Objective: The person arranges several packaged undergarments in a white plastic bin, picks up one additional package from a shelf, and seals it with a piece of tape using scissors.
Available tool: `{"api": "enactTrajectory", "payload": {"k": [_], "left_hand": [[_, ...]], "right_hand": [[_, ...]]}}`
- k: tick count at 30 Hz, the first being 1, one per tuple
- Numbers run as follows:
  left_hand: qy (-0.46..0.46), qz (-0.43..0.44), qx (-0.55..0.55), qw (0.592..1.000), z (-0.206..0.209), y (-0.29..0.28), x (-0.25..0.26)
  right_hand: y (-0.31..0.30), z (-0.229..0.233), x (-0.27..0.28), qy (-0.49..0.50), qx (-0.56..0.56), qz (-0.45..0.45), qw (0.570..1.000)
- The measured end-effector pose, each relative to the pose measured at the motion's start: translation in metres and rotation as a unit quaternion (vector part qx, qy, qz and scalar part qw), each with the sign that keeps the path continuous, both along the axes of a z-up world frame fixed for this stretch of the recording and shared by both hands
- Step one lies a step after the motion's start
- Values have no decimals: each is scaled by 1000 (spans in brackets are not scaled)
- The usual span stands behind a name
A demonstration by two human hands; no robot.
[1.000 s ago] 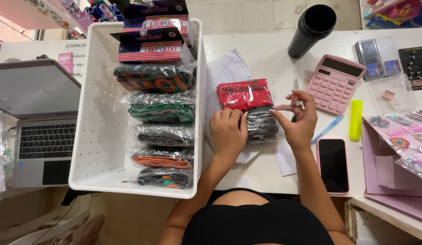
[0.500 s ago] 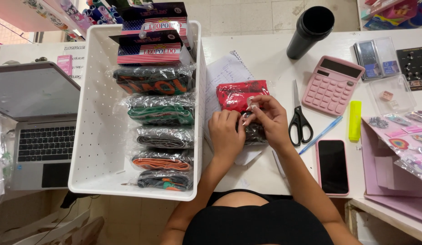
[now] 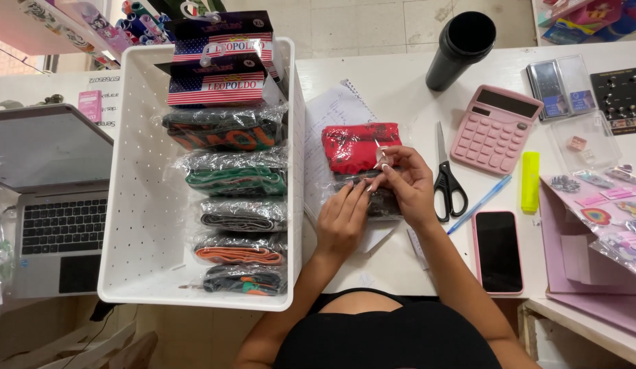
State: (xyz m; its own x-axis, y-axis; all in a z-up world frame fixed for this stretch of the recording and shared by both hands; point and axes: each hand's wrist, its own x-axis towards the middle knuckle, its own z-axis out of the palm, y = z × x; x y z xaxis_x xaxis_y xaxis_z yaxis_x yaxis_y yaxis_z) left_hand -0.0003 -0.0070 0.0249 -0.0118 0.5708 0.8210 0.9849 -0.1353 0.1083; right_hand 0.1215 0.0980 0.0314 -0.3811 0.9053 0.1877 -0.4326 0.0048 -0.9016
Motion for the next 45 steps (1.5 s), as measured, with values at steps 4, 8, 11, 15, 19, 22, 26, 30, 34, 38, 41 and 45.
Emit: {"api": "enactTrajectory", "payload": {"k": [4, 8, 11, 15, 19, 22, 26, 30, 34, 38, 41, 45], "left_hand": [[-17, -40, -18, 999, 8, 4, -3], [-46, -38, -58, 997, 0, 2, -1], [-66, -33, -86, 994, 0, 1, 1], [-70, -30, -120, 990, 2, 3, 3], [-72, -24, -156, 985, -1, -1, 4], [-88, -31, -173, 980, -1, -2, 5], [-109, -49, -199, 973, 0, -3, 3], [-107, -53, -209, 971, -8, -3, 1], [-115, -63, -201, 971, -5, -1, -1], [-100, -33, -175, 979, -14, 4, -5], [-108, -3, -158, 982, -8, 6, -8], [-142, 37, -149, 978, -7, 10, -10]], "right_hand": [[5, -12, 4, -16, 5, -3, 1000], [5, -12, 2, -5, -9, -19, 1000], [5, -13, 1, 1, -11, -24, 1000], [5, -14, 0, -1, -7, -35, 999], [4, -4, -2, -8, -13, -45, 999], [4, 7, -2, -42, -1, -56, 998], [9, 14, 5, -117, 46, -77, 989], [13, 50, 11, -279, 127, -50, 950], [6, 70, 8, -239, 115, -56, 963], [4, 73, 16, -292, 280, -48, 913], [7, 57, 29, -297, 280, -35, 912], [8, 39, 40, -256, 233, -47, 937]]}}
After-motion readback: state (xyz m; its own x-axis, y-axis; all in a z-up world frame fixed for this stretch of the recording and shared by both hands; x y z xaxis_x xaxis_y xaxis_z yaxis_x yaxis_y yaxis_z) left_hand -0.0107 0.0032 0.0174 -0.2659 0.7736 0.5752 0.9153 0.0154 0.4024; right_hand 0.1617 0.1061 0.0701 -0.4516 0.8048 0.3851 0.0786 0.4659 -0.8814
